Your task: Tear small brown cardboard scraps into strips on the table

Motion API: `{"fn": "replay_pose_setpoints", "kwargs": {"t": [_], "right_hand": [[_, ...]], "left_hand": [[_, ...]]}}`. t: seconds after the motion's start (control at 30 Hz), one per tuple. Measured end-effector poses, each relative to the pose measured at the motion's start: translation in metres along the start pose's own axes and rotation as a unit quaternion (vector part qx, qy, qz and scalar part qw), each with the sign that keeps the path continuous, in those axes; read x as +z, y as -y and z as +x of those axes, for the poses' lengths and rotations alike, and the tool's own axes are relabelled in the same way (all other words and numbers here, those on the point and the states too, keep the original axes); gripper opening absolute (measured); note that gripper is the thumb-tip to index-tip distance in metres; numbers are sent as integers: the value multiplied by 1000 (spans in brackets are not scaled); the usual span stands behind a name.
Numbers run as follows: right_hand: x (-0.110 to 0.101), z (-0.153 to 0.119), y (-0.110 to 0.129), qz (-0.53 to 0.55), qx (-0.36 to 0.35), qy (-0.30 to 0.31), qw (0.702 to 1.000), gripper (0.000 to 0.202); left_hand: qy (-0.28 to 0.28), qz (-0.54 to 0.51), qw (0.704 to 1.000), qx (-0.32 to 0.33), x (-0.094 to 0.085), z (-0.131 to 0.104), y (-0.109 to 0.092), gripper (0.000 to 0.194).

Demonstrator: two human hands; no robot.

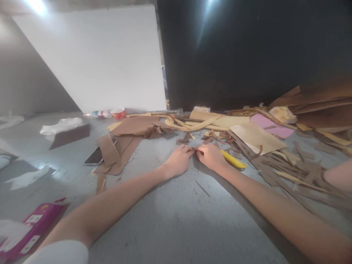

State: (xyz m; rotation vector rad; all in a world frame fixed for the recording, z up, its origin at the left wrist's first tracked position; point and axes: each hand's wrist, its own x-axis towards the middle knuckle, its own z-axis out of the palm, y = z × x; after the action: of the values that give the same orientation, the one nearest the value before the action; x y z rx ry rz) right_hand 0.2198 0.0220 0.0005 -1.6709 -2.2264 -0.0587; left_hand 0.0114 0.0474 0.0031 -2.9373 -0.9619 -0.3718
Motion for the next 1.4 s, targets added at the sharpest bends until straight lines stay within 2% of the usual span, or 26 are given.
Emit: {"fn": "replay_pose_setpoints", "kwargs": {"t": [1.4], "right_hand": [[-3,1,2,-1,13,25,1000,35]], "left_hand": [[0,-20,1000,-12,0,0,0,55]]}}
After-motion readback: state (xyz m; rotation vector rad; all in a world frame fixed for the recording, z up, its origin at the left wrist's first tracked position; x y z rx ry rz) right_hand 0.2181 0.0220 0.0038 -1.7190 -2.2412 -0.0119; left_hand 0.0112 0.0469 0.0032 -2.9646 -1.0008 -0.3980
